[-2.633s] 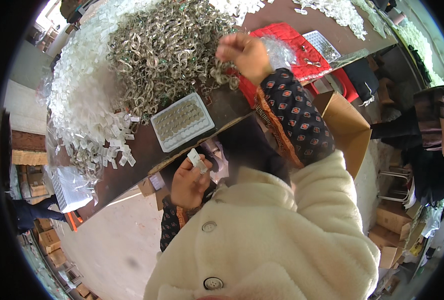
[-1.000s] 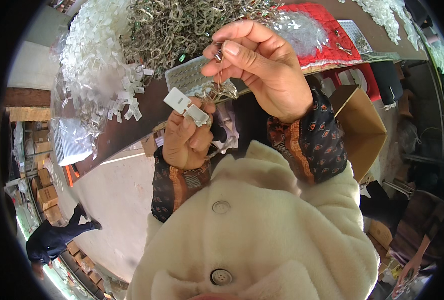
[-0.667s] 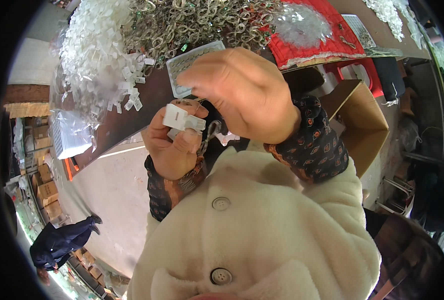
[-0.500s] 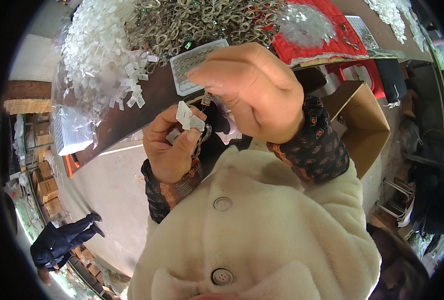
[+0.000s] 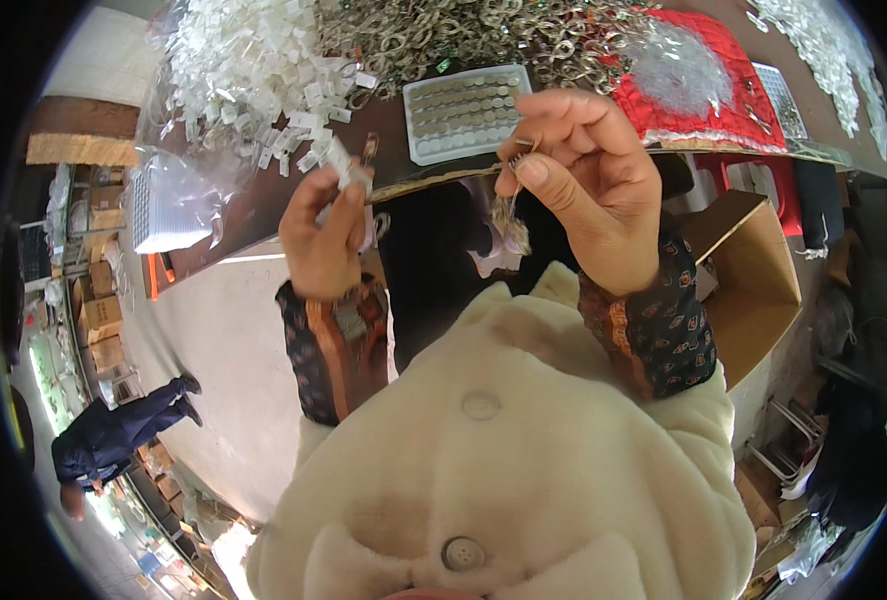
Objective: The person repeatedly picks small white plastic housings and metal components from a table, inserts the metal parts into the housings, and tests each assembly by pressing a button to light an LED. Completed units are placed into a red bag on the table.
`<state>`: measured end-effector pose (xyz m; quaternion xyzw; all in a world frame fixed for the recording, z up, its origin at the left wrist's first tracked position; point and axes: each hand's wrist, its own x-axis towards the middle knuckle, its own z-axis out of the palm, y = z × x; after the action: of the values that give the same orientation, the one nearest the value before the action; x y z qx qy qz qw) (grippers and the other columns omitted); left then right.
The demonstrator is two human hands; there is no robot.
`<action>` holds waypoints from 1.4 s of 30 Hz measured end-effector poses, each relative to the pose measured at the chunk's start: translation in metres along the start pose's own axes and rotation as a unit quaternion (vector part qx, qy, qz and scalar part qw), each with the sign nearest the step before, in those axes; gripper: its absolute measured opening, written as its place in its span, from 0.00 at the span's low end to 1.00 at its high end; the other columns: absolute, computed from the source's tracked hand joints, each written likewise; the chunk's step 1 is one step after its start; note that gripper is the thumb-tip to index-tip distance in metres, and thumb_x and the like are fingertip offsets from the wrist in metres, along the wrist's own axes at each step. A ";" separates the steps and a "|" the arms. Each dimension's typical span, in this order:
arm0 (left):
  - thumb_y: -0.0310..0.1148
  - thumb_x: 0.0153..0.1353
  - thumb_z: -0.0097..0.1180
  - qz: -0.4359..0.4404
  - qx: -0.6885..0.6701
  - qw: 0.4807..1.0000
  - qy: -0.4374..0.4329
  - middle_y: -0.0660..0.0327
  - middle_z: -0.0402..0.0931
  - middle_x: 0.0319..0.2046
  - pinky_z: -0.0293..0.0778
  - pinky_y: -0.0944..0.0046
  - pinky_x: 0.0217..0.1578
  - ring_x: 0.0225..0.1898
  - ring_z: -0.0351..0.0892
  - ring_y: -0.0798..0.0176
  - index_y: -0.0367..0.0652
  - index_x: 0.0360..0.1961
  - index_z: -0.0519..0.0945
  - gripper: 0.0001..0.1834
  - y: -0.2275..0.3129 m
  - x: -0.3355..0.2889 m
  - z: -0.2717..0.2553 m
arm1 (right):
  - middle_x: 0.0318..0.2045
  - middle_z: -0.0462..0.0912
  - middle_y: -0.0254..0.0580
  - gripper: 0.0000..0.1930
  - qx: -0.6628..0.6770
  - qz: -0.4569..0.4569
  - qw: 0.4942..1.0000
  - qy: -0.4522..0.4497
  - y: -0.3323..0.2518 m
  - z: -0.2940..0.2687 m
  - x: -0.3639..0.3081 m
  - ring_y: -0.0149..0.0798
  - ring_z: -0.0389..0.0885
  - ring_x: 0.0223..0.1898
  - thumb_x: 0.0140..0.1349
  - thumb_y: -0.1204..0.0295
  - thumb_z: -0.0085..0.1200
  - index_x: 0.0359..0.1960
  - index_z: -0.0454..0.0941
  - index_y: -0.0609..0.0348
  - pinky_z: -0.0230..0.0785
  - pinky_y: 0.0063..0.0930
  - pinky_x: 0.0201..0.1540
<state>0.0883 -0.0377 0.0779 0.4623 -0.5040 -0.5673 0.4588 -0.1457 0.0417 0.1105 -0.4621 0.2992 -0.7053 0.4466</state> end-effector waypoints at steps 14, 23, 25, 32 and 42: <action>0.27 0.56 0.68 0.097 0.231 0.968 0.022 0.53 0.81 0.51 0.73 0.74 0.34 0.36 0.77 0.75 0.38 0.46 0.84 0.16 -0.008 0.036 -0.021 | 0.48 0.78 0.48 0.11 -0.265 0.015 0.963 -0.043 0.014 0.023 0.002 0.37 0.77 0.49 0.55 0.87 0.63 0.39 0.80 0.65 0.69 0.28 0.53; 0.21 0.57 0.64 -0.002 -0.163 0.980 -0.114 0.65 0.81 0.36 0.73 0.71 0.36 0.35 0.77 0.75 0.39 0.44 0.82 0.13 0.007 -0.042 0.015 | 0.34 0.83 0.45 0.09 -0.495 -0.116 0.855 -0.098 0.016 0.041 0.000 0.48 0.82 0.39 0.55 0.85 0.59 0.37 0.84 0.62 0.76 0.33 0.42; 0.24 0.59 0.65 0.035 -0.166 0.978 -0.125 0.65 0.81 0.34 0.72 0.73 0.33 0.33 0.75 0.77 0.38 0.45 0.82 0.12 0.005 -0.042 0.015 | 0.32 0.81 0.46 0.06 -0.457 -0.119 0.876 -0.095 0.016 0.047 -0.002 0.48 0.80 0.35 0.59 0.85 0.57 0.35 0.81 0.61 0.74 0.33 0.38; 0.27 0.57 0.67 0.064 -0.210 0.971 -0.098 0.69 0.76 0.25 0.67 0.75 0.23 0.24 0.71 0.79 0.39 0.40 0.80 0.11 0.006 -0.050 0.010 | 0.37 0.77 0.48 0.08 -0.471 -0.150 0.850 -0.179 0.017 0.051 -0.004 0.50 0.77 0.38 0.61 0.84 0.56 0.41 0.76 0.62 0.72 0.37 0.42; 0.23 0.60 0.63 0.108 -0.216 0.969 -0.051 0.67 0.79 0.36 0.66 0.75 0.33 0.30 0.69 0.80 0.39 0.42 0.79 0.09 -0.023 -0.061 0.029 | 0.38 0.78 0.49 0.09 -0.502 -0.127 0.844 -0.138 0.019 0.054 -0.022 0.52 0.77 0.40 0.61 0.85 0.57 0.42 0.76 0.64 0.71 0.38 0.43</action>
<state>0.0677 0.0285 0.0611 0.2656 -0.4395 -0.6324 0.5800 -0.0853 0.0530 0.1073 -0.7499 0.4864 -0.4379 0.0961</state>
